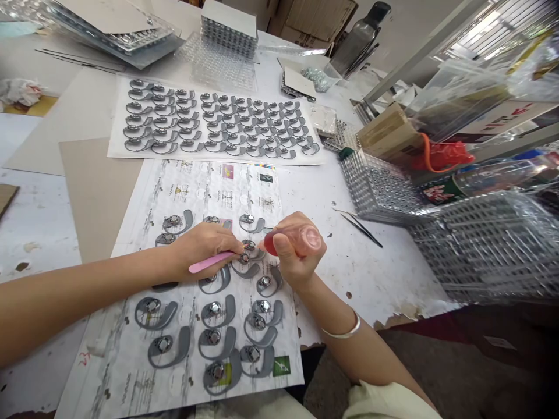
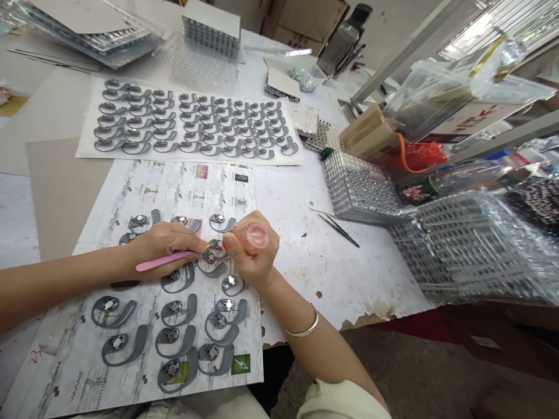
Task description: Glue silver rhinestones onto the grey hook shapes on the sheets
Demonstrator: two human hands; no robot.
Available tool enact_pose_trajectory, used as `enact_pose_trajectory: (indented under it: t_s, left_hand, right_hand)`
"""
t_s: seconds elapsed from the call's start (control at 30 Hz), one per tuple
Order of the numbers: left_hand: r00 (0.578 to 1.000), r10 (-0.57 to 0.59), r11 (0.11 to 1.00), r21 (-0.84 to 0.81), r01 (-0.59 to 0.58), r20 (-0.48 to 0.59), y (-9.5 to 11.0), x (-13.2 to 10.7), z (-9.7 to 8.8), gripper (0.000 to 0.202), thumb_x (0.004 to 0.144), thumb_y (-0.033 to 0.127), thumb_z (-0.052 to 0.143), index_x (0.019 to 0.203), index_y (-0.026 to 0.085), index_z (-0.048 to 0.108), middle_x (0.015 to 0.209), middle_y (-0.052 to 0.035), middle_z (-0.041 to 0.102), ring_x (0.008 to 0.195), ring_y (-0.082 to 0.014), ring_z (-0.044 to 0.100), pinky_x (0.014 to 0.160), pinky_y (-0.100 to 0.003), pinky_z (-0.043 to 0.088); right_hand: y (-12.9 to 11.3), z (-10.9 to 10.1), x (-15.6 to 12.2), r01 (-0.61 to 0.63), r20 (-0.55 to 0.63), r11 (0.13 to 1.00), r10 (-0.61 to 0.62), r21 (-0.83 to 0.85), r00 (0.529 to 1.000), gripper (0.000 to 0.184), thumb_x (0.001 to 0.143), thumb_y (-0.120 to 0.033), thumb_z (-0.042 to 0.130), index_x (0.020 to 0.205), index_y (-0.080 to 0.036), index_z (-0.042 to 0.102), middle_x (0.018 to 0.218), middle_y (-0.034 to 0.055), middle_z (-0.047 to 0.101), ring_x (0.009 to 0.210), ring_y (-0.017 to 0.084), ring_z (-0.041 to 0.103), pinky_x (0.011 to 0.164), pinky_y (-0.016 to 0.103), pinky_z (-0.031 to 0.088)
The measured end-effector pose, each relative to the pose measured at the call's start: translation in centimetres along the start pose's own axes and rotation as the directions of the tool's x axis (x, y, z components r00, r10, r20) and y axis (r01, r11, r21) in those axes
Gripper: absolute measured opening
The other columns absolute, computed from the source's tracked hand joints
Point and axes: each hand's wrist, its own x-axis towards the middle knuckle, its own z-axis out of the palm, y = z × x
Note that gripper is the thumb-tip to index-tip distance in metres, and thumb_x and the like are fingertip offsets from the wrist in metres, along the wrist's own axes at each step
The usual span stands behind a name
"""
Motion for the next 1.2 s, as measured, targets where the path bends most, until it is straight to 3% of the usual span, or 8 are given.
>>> enact_pose_trajectory:
  t_s: [0.23, 0.7, 1.0, 1.1, 1.2]
  left_hand:
    - [1.0, 0.002, 1.0, 0.0, -0.002, -0.002, -0.23, -0.14, 0.25, 0.01, 0.087, 0.013, 0.056, 0.097, 0.017, 0.058, 0.086, -0.0015, 0.071, 0.077, -0.0128, 0.067, 0.07, -0.022, 0.052]
    - [0.999, -0.027, 1.0, -0.014, 0.027, 0.019, 0.03, 0.14, 0.03, 0.011, 0.088, 0.014, 0.055, 0.097, 0.017, 0.061, 0.087, -0.0029, 0.071, 0.078, -0.0132, 0.068, 0.07, -0.023, 0.053]
    - [1.0, -0.009, 1.0, -0.024, 0.009, 0.004, -0.01, 0.17, -0.07, 0.01, 0.088, 0.014, 0.056, 0.097, 0.016, 0.058, 0.089, -0.0032, 0.071, 0.08, -0.0124, 0.068, 0.071, -0.022, 0.053]
    - [1.0, 0.004, 1.0, -0.028, -0.004, -0.01, -0.03, 0.18, 0.09, 0.009, 0.088, 0.014, 0.056, 0.097, 0.017, 0.058, 0.089, -0.0036, 0.072, 0.079, -0.0126, 0.068, 0.071, -0.022, 0.054]
    - [0.998, 0.029, 1.0, -0.008, -0.029, -0.053, 0.36, 0.28, 0.06, 0.008, 0.088, 0.015, 0.055, 0.094, 0.016, 0.061, 0.086, -0.0044, 0.072, 0.077, -0.0141, 0.069, 0.069, -0.024, 0.055]
  right_hand:
    - [0.02, 0.12, -0.11, -0.033, 0.019, 0.999, 0.034, -0.034, 0.999, 0.018, 0.081, -0.025, 0.061, 0.064, -0.02, 0.056, 0.059, 0.0028, 0.059, 0.058, 0.015, 0.056, 0.052, 0.032, 0.048]
    - [0.07, 0.5, 0.12, 0.055, -0.004, 0.998, -0.055, 0.004, 0.998, 0.015, 0.081, -0.018, 0.062, 0.066, -0.019, 0.058, 0.06, 0.0021, 0.059, 0.06, 0.015, 0.055, 0.052, 0.03, 0.047]
    - [0.21, 0.53, -0.09, 0.002, 0.006, 1.0, -0.002, 0.025, 1.0, 0.015, 0.081, -0.021, 0.063, 0.068, -0.02, 0.056, 0.063, 0.0016, 0.058, 0.058, 0.015, 0.058, 0.053, 0.032, 0.048]
    - [-0.02, 0.39, -0.03, -0.041, -0.038, 0.998, 0.042, 0.044, 0.998, 0.018, 0.082, -0.027, 0.062, 0.067, -0.02, 0.055, 0.062, 0.0016, 0.057, 0.057, 0.015, 0.056, 0.05, 0.031, 0.047]
    - [0.01, 0.06, 0.54, -0.141, -0.171, 0.988, 0.151, 0.068, 0.974, 0.028, 0.087, -0.036, 0.057, 0.063, -0.021, 0.05, 0.058, -0.0003, 0.052, 0.052, 0.013, 0.054, 0.044, 0.029, 0.046]
